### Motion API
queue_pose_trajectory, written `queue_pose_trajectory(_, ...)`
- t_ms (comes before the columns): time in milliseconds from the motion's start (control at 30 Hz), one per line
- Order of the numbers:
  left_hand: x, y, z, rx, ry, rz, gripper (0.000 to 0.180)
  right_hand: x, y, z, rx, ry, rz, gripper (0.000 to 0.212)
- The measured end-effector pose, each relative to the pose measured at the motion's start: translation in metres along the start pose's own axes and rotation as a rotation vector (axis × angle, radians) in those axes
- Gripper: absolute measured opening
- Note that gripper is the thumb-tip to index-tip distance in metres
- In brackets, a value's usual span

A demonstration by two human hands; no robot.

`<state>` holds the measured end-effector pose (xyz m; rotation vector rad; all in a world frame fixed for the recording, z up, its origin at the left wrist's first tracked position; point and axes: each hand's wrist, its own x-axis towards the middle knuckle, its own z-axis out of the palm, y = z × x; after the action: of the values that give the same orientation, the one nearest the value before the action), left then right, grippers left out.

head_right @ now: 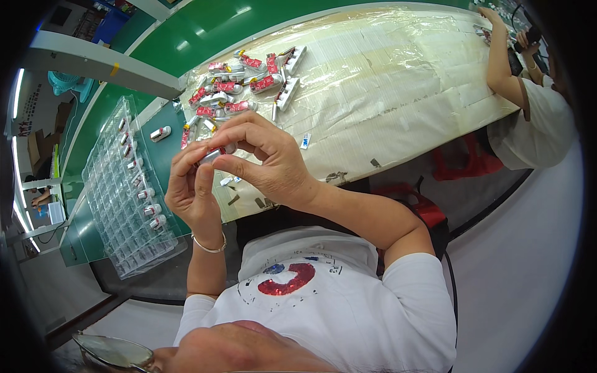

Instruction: The person sits at a green assembly table and repeatedly picks up small cylindrical batteries and red-and-white plastic casings. They insert the batteries into the casings and place the assembled units into a clear plastic tray. Another person is visible working at the same table in the background.

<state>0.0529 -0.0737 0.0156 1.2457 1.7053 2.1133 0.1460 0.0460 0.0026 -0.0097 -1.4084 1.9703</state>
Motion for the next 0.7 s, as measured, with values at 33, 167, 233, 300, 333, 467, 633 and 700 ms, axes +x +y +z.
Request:
queue_pose_trajectory(33, -0.001, 0.000, 0.000, 0.002, -0.011, -0.002, 0.022, -0.001, -0.002, -0.001, 0.001, 0.005, 0.006, 0.025)
queue_pose_trajectory(167, -0.002, -0.001, 0.004, 0.023, -0.030, 0.000, 0.028, -0.004, -0.002, -0.002, 0.027, 0.035, 0.023, 0.023)
queue_pose_trajectory(233, -0.004, -0.003, 0.007, 0.044, -0.038, 0.002, 0.028, -0.008, -0.001, -0.004, 0.031, 0.044, 0.025, 0.023)
queue_pose_trajectory(300, -0.004, -0.005, 0.010, 0.076, -0.058, 0.012, 0.028, -0.010, 0.002, -0.007, 0.059, 0.055, 0.020, 0.023)
queue_pose_trajectory(333, -0.004, -0.007, 0.011, 0.071, -0.062, 0.000, 0.030, -0.011, 0.004, -0.009, 0.086, 0.061, 0.015, 0.023)
queue_pose_trajectory(467, -0.002, -0.011, 0.023, -0.111, -0.029, -0.137, 0.047, -0.015, 0.014, -0.019, 0.170, 0.131, 0.029, 0.022)
queue_pose_trajectory(633, 0.002, -0.013, 0.033, -0.294, 0.015, -0.354, 0.049, -0.017, 0.010, -0.020, 0.305, 0.253, 0.130, 0.028)
queue_pose_trajectory(700, 0.003, -0.013, 0.036, -0.314, 0.006, -0.387, 0.048, -0.017, 0.004, -0.022, 0.323, 0.270, 0.173, 0.032)
